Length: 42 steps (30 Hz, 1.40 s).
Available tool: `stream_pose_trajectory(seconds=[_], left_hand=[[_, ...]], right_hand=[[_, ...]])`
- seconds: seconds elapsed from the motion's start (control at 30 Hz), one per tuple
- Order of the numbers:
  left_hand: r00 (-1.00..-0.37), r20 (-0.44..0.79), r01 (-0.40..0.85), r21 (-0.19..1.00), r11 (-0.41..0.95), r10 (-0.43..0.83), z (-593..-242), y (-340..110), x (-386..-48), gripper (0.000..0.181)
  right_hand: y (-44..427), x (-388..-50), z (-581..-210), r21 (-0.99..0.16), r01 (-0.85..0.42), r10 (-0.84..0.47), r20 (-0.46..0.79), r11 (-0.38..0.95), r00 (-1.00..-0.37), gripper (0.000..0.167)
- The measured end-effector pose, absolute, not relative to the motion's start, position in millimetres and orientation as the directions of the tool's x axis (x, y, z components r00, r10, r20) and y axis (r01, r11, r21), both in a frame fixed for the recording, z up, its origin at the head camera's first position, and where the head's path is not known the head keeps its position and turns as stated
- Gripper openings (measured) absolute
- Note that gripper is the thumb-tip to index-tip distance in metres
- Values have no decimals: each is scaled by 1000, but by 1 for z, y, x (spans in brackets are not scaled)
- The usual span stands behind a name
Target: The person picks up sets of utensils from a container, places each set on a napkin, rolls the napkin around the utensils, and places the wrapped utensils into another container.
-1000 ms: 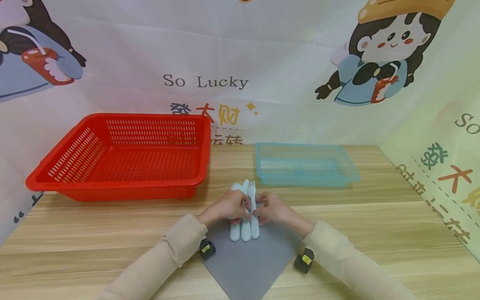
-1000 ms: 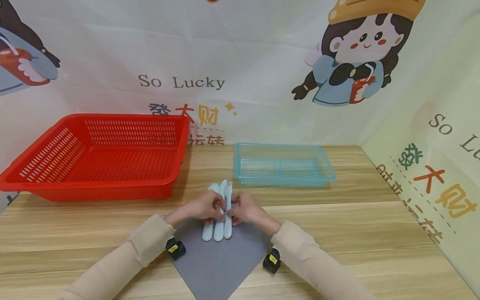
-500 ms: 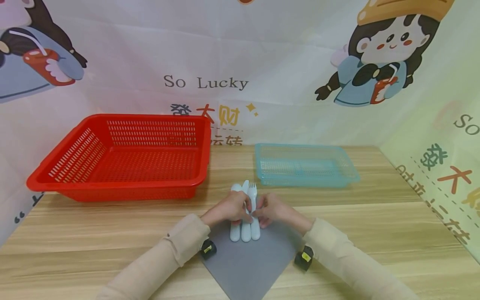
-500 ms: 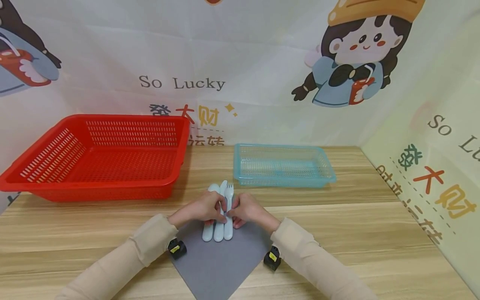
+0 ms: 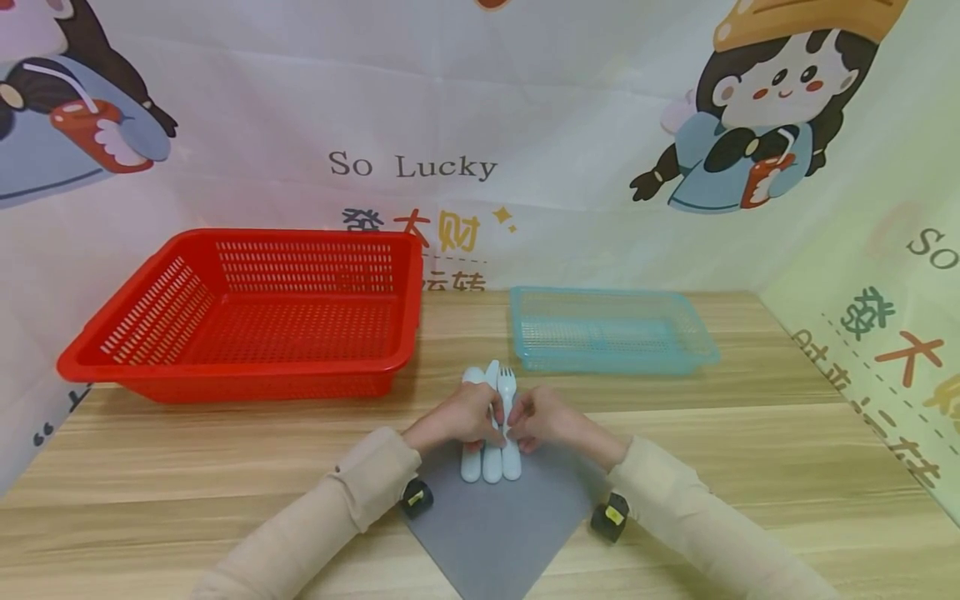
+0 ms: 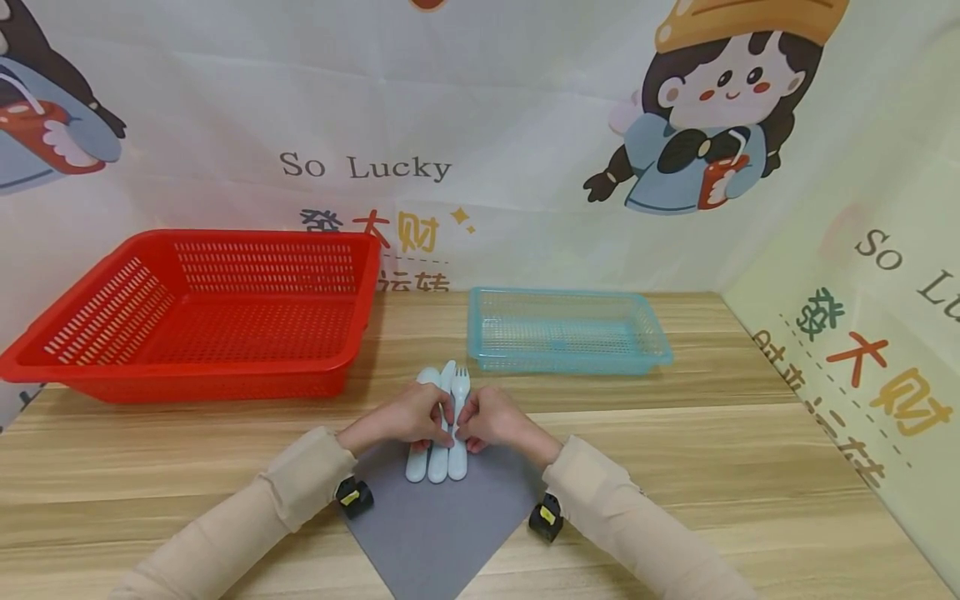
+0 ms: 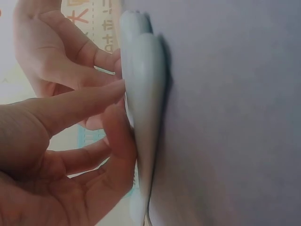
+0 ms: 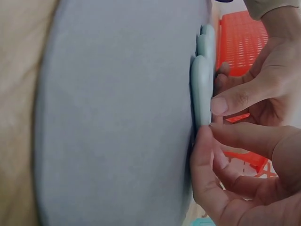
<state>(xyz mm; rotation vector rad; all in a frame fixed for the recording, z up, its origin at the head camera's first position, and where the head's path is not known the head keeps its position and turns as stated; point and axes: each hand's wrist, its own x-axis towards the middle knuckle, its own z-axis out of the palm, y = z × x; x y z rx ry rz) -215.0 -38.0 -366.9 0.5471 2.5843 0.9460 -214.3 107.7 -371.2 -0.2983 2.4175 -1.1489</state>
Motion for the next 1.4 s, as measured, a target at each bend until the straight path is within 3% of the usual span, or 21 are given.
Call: stream_pose_trajectory(seconds=[0.3,0.73,0.93,1.2,1.4], left_hand=[[-870,-224,175,691,701,439,-365,-38,-214,18],[-854,-213,219,681,699,475,-366,-40,-215,18],[-842,-172,268,689,674,511,-365,-43,-214,15],[-803,-147,309,726,614,578,-357,-51,-213,13],[-735,-22,496,663,560,677,-344,-66,-210,20]], right_hand=[[108,-212,-370,-779,-85,-433,-251,621,-866,10],[110,-210,-368,-737,-201,-484,-192,646,-854,9],[111,-208,-366,-682,-341,-553,-112,647,-826,11],[115,-205,-365,-615,-513,-668,-29,598,-743,17],[122,-200,-361,-464,-649,-715,49,603,-698,21]])
